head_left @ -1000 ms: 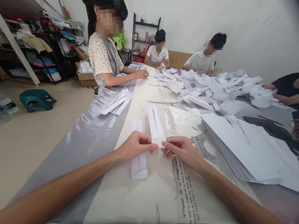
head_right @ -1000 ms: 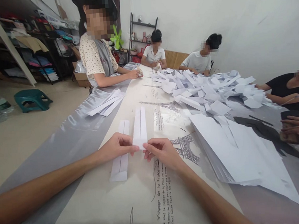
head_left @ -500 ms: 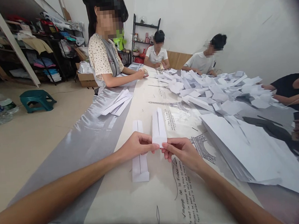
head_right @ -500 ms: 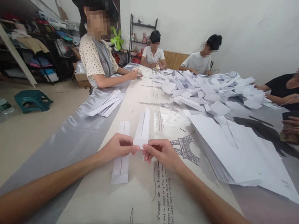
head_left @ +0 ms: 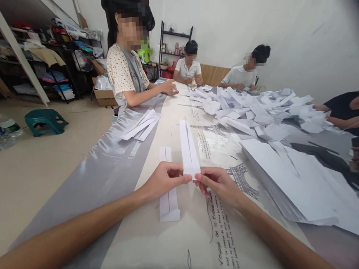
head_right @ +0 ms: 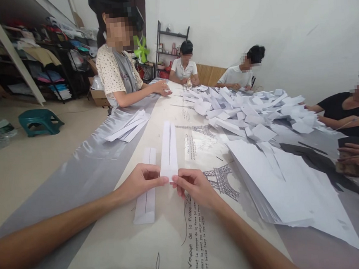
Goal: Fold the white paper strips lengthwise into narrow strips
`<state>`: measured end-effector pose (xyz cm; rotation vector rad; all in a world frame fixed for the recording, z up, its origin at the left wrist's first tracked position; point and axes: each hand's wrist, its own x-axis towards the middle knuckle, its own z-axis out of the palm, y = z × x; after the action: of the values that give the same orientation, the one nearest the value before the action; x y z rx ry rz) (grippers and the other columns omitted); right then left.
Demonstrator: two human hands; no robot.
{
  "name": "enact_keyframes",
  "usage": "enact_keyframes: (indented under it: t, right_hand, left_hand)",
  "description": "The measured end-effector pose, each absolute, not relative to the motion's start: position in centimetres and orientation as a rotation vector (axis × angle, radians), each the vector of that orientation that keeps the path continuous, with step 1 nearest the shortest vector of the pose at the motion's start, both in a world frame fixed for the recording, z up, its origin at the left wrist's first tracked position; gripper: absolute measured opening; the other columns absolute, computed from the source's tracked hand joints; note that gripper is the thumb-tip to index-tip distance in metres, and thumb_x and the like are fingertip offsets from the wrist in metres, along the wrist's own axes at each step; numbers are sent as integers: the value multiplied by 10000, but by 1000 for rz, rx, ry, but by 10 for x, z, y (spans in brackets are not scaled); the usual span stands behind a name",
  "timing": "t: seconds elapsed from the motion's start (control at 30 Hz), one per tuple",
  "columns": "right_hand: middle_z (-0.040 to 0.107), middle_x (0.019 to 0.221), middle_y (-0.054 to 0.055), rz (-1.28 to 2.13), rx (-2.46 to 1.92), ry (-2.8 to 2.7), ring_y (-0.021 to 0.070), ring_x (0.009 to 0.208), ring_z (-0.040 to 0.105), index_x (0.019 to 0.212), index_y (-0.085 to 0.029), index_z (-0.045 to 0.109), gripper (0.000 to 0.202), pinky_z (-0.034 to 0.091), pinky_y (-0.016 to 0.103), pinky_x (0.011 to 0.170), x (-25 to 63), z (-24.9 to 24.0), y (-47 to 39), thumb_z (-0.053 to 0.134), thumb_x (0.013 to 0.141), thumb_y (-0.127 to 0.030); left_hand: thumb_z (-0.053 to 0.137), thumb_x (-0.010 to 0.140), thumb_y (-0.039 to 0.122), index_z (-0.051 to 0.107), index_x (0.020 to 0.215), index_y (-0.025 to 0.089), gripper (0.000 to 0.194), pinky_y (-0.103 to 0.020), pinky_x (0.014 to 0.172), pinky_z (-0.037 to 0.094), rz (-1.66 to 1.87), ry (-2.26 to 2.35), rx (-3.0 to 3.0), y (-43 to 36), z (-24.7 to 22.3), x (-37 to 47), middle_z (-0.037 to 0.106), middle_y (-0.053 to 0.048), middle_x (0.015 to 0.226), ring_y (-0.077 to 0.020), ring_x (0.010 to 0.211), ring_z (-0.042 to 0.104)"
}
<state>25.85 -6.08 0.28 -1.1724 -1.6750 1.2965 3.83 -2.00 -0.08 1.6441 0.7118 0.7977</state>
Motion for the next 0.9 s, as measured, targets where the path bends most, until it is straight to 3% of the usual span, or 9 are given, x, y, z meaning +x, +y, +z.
enact_keyframes:
  t: [0.23, 0.43, 0.6, 0.77, 0.9]
  right_hand:
    - [570, 601, -23, 1351, -1181, -1729, 119, 521, 516, 769, -199, 656, 393, 422, 267, 531, 258, 0, -62, 606, 960, -539]
    - [618, 640, -5, 1307, -1193, -1738, 139, 541, 548, 817, -200, 658, 404, 448, 293, 575, 256, 1, -63, 560, 979, -557]
    - [514, 602, -34, 1321, -1188, -1778, 124, 510, 479, 784, -210, 605, 418, 395, 267, 497, 258, -1, -64, 571, 957, -589]
    - [520, 622, -28, 1327, -1153, -1810, 120, 517, 482, 805, -207, 651, 408, 403, 261, 496, 260, -1, -63, 590, 947, -584]
    - [594, 630, -10, 1279, -1152, -1725, 128, 516, 540, 787, -199, 671, 380, 460, 279, 532, 259, 3, -61, 634, 934, -547]
  left_hand:
    - [720, 862, 464, 473, 585, 167, 475, -234, 514, 262, 853, 733, 1611, -15, -1, 35, 373, 57, 578, -89, 566, 333]
    - [719, 860, 467, 611, 669, 147, 388, -235, 522, 300, 752, 681, 1662, -17, 2, 34, 461, 36, 595, -97, 572, 398]
    - [717, 862, 461, 762, 906, 128, 338, -239, 550, 348, 637, 573, 1639, -18, -1, 34, 614, -15, 719, -117, 623, 468]
    - [744, 851, 416, 770, 849, 127, 290, -242, 587, 397, 636, 559, 1623, -16, -2, 33, 675, -42, 743, -133, 659, 537]
    - [765, 835, 432, 712, 672, 119, 357, -218, 486, 294, 785, 733, 1631, -15, 0, 33, 580, 5, 566, -83, 519, 431]
